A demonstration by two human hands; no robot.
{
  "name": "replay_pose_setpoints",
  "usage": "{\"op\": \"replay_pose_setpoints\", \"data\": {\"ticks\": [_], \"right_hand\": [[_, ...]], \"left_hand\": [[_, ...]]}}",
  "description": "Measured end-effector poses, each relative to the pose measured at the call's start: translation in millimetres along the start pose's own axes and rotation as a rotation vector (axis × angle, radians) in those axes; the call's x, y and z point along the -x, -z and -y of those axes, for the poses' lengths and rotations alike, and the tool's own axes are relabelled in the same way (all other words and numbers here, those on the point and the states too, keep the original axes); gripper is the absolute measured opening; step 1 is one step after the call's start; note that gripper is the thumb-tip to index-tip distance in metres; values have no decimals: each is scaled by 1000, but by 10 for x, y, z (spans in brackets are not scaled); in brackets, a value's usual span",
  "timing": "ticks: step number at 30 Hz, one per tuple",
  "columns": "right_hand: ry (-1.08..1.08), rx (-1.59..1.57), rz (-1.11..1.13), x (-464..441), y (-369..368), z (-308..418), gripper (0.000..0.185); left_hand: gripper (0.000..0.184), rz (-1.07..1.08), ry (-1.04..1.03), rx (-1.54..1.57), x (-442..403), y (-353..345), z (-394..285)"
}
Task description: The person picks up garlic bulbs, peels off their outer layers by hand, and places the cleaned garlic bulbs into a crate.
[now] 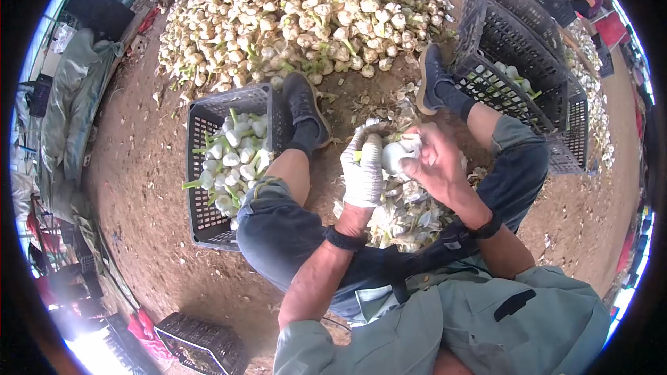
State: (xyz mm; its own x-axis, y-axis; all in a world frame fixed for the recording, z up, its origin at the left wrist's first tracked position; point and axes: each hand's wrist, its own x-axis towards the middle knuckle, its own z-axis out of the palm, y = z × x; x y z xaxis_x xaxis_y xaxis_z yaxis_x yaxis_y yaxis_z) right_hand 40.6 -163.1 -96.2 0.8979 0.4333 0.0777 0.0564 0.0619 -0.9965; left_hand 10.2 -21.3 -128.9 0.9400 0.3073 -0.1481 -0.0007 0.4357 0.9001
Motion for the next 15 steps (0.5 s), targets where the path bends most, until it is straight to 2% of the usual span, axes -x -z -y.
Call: {"op": "replay_pose_setpoints", "data": {"ticks": [1,5,7,8,10,11,13,14,15], "right_hand": [[30,131,1,14,-3,14,33],[146,273,-11,65,61,-191,22],[63,-16,-44,59,3,-147,12],[63,-16,-41,52,-24,-139,12],[31,-18,-128,30,-80,-131,10],[29,-21,-123,0,-66,-123,10],[-134,200,-249,-88,63,-112,10],[-132,196,-246,-101,159,-198,10],[-109,431,-172,-117,261,-335,12]], "left_hand": [[27,-32,-29,13,-15,18,5],[31,-122,-4,10,-59,25,105],[32,-148,109,62,-80,31,161],[32,-150,109,63,-70,29,156],[31,-141,385,85,-41,30,132],[32,-194,340,144,-33,-8,139],[32,-200,336,222,-44,27,82],[32,-200,330,301,-51,39,23],[32,-175,333,332,-50,47,-71]]}}
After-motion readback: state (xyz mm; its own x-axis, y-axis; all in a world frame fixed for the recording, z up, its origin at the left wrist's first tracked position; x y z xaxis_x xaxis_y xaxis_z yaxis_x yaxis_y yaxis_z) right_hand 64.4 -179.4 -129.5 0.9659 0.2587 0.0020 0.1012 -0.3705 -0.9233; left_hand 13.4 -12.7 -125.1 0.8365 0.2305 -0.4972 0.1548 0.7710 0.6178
